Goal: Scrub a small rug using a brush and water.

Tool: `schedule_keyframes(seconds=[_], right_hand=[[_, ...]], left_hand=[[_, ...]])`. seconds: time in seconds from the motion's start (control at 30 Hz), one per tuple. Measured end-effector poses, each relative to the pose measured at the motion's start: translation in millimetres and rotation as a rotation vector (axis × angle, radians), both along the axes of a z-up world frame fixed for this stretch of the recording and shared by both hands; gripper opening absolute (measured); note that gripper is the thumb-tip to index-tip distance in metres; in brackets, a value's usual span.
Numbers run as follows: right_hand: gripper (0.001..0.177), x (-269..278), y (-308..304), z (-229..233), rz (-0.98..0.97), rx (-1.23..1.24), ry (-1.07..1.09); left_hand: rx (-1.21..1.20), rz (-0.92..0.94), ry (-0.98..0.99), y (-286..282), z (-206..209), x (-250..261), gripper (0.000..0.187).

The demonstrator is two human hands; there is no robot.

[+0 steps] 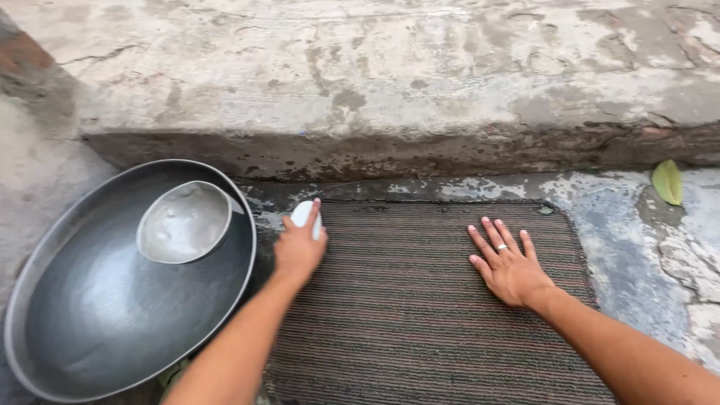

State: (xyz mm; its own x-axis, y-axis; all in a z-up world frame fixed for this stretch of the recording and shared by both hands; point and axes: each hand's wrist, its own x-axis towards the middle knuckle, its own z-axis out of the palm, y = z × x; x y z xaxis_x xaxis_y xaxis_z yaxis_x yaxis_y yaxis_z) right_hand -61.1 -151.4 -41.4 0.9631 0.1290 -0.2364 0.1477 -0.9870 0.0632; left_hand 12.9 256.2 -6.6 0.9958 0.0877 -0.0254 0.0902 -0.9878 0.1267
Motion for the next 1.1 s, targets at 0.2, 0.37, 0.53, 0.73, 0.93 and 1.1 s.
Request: schedule_keyframes(seconds=[0.2, 0.37, 0.53, 0.73, 0.93, 1.1], right_hand=[[0.068, -7, -5, -7, 0.049, 0.061, -0.119], [0.068, 1, -8, -3, -0.001, 0.008, -0.122], [0.069, -1, 2, 0, 0.020, 0.014, -0.086], [0.069, -4, 3, 0, -0.007, 0.022, -0.072], [0.068, -2, 7, 7, -0.017, 0.025, -0.076], [0.069, 1, 6, 6, -0.037, 0.047, 0.005]], left_hand=[[0.027, -0.018, 0.002, 1, -18, 19, 0.070], [0.069, -0.036, -0.055, -16, -11, 54, 0.070], [0.108, 0.040, -0.053, -14, -12, 40, 0.072], [0.052, -0.049, 0.039, -45, 36, -14, 0.070], [0.082, -0.087, -0.017, -116, -1, -18, 0.074], [-0.090, -0.090, 0.026, -141, 28, -46, 0.076]])
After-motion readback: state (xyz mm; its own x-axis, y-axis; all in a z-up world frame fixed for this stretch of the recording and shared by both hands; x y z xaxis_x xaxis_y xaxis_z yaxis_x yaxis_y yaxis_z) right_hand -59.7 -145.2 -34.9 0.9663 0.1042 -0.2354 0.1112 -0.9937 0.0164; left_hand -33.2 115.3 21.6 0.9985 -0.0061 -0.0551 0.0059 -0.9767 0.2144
